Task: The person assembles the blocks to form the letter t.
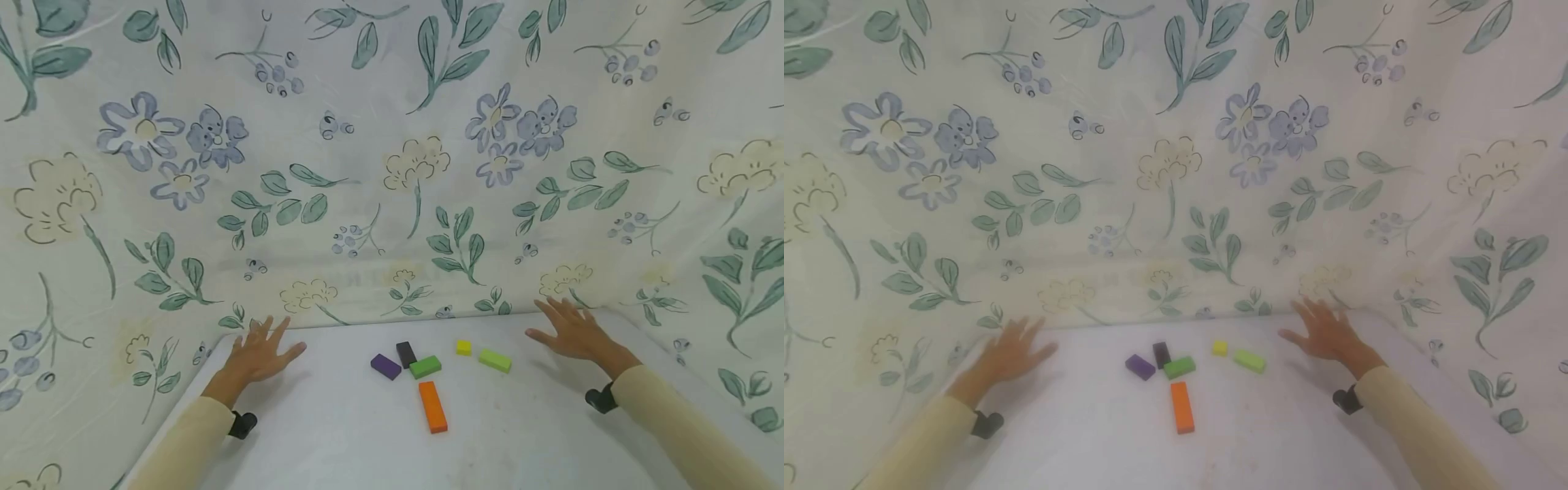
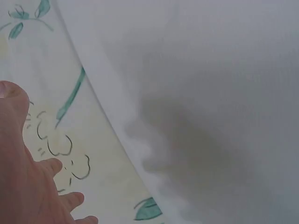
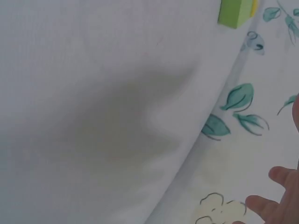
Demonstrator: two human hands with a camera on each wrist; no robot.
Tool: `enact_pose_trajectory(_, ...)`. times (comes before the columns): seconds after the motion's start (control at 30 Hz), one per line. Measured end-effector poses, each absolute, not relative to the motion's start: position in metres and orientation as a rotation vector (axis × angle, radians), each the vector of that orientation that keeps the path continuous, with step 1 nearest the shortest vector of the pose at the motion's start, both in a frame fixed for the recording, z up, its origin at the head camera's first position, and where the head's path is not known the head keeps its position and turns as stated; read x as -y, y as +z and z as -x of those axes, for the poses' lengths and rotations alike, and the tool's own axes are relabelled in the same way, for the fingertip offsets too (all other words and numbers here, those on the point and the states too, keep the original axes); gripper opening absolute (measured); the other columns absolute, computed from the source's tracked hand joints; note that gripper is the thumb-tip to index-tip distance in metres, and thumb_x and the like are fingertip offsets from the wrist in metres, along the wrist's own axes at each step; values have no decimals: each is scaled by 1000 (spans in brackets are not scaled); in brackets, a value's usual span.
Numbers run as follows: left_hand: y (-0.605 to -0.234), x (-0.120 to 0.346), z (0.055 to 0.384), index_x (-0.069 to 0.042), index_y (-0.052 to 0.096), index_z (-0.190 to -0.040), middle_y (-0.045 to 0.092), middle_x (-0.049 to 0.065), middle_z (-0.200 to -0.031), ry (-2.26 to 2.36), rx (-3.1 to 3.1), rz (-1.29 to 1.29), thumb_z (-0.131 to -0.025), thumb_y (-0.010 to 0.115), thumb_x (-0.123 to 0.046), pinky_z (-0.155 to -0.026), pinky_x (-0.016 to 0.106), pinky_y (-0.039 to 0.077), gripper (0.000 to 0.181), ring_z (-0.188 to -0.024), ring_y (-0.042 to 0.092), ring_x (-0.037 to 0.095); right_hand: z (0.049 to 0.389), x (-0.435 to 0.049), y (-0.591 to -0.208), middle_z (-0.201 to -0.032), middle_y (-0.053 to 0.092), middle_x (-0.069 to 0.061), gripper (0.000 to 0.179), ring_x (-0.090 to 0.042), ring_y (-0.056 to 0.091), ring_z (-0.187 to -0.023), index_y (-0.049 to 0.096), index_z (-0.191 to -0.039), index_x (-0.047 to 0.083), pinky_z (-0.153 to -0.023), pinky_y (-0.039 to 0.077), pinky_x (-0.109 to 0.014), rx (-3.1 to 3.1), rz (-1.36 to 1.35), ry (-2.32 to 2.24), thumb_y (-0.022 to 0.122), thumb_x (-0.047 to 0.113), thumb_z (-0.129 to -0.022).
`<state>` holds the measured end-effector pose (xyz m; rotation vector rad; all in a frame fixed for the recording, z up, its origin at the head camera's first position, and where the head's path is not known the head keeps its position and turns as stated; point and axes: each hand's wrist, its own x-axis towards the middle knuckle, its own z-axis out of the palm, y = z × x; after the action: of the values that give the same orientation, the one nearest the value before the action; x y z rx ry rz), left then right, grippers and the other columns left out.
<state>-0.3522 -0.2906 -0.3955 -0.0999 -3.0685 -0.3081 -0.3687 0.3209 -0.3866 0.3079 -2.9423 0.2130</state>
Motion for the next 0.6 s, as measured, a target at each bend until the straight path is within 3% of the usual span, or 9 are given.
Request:
enact_pose_trajectory(0.27,-393,265,348,-8,16,-160,10,31,-163,-429,3060,164,-91,38,-78,-115,75,9,100,-148,4,56,359,-305,-383,-156,33,-30,84,-56,24,-143,38,-151,5,-110,22,-77,2849,-386,258,52,64,-94)
enact_pose_trajectory(0.6,-387,238,338,-12,15,-161,17,24,-165,-552,2960,253,-95,45,-69,-117,70,16,92,-151,13,49,354,-292,-385,-158,31,-30,89,-53,29,-143,36,-153,5,-110,28,-72,2859,-427,352,53,67,-92)
